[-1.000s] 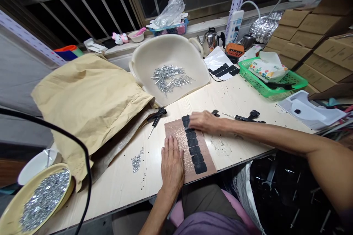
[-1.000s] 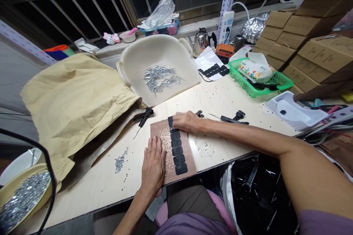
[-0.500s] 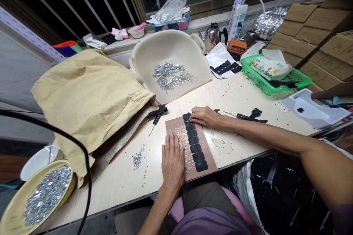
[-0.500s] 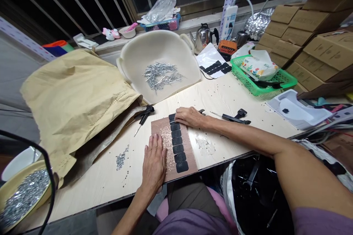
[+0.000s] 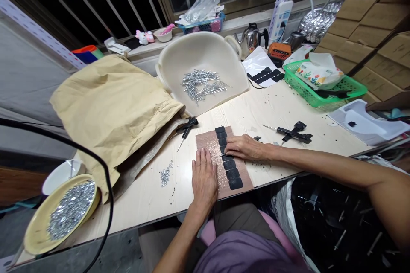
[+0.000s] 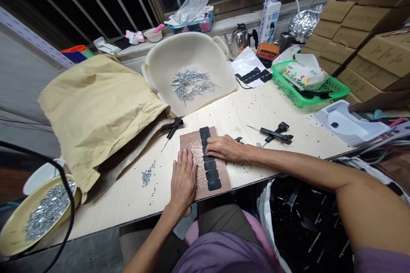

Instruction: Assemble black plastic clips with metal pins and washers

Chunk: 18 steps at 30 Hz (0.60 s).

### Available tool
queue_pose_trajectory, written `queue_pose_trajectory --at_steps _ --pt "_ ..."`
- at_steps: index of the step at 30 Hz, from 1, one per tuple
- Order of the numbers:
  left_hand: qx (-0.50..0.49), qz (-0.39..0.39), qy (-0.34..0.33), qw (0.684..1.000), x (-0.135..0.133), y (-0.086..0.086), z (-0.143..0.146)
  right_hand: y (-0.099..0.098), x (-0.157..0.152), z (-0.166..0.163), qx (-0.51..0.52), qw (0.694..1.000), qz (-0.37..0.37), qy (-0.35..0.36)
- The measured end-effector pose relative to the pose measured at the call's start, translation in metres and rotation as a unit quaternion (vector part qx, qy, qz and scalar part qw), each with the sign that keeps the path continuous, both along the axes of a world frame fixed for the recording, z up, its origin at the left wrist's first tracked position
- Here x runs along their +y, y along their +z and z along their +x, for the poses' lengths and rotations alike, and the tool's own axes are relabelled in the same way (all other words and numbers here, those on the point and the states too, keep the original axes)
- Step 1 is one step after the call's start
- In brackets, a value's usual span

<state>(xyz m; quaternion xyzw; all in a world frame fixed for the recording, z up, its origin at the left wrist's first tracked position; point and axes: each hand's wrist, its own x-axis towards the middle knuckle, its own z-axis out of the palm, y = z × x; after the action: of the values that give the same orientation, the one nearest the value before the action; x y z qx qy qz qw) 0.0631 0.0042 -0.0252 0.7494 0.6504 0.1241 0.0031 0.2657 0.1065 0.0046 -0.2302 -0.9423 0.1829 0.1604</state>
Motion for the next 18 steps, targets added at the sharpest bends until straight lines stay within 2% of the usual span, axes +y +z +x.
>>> queue_pose_trajectory --at_steps 12,15,18 --pt "-0.021 0.023 -0.011 0.999 -0.003 -0.001 0.002 0.002 -0.004 -0.002 -0.015 1.0 0.011 -0.021" --pt "-0.046 0.035 -0.027 0.998 -0.002 0.001 -0.01 0.019 0.003 0.027 -0.049 0.998 0.013 -0.033" --pt "-0.082 0.077 0.008 0.994 0.003 0.012 -0.038 0.051 0.014 0.067 -0.143 0.987 0.034 -0.066"
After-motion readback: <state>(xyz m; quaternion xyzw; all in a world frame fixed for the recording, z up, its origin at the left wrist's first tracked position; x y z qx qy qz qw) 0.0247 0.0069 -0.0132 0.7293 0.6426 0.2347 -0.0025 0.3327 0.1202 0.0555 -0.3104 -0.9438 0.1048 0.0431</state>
